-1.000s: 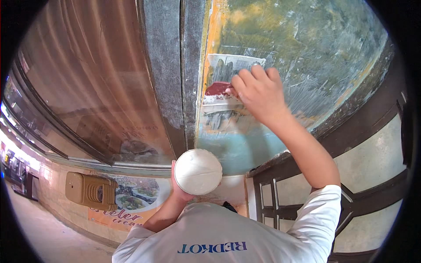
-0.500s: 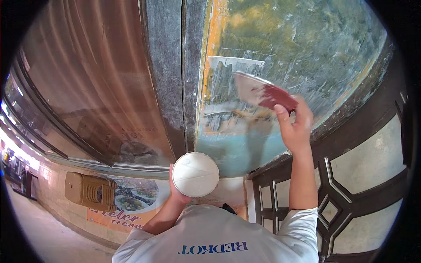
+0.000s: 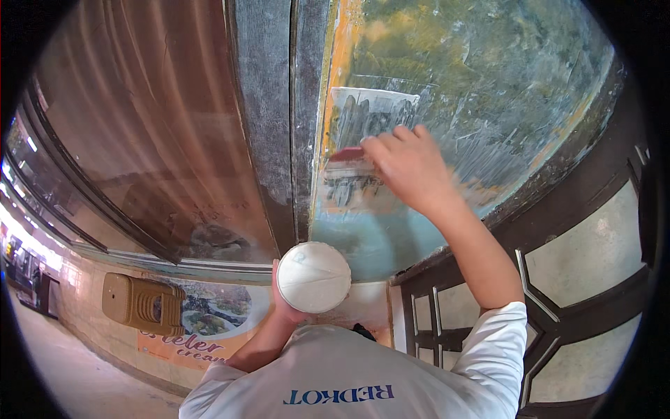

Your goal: Applying putty or wall filler to repair a damaged wall surface using a spatula.

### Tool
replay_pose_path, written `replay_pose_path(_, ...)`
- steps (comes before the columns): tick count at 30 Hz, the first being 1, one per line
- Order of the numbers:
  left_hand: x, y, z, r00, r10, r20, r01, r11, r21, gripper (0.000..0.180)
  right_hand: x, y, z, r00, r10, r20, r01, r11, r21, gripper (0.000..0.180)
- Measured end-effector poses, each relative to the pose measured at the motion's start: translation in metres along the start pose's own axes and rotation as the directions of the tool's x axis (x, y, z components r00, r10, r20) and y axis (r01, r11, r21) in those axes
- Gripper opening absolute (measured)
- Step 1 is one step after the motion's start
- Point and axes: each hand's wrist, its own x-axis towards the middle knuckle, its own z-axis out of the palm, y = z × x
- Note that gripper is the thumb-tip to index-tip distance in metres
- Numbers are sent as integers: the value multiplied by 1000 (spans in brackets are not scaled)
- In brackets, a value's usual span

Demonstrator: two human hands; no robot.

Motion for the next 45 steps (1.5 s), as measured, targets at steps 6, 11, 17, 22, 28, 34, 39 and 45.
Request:
replay_pose_path(6,-4,1,2,1000,3,29,-2,999,-50,95,20,31,-66,948,-10,-320,31,998,62,31)
replay_pose_path(11,-2,2,4,997,-31,74,44,983,-179,95,6,14,-47,842,-79,-534,-4,988,-152,30)
replay_pose_path(17,-2,0,-12,999,-35,-16,35,999,-37,94,-39,-16,55,881,-32,-472,-57,983,-173,32)
replay_pose_path(22,-5,-1,0,997,-43,-61,44,999,26,95,-87,-52,84,892,8,-451,-72,990,-124,29)
replay_pose_path(28,-7,4,-9,998,-38,-43,35,998,-54,95,-64,-48,22,989,48,-143,-18,979,203,21)
replay_pose_path(34,-2,0,-1,999,-28,-33,29,999,14,95,7,22,-27,994,105,6,-104,979,174,21)
replay_pose_path(39,-5,1,-10,998,-47,50,58,966,-252,96,25,25,-88,951,51,-304,-19,994,107,25)
replay_pose_path(45,-3,-3,-3,997,-45,-69,45,999,-1,94,-22,-1,6,917,-6,-398,-36,995,-98,37)
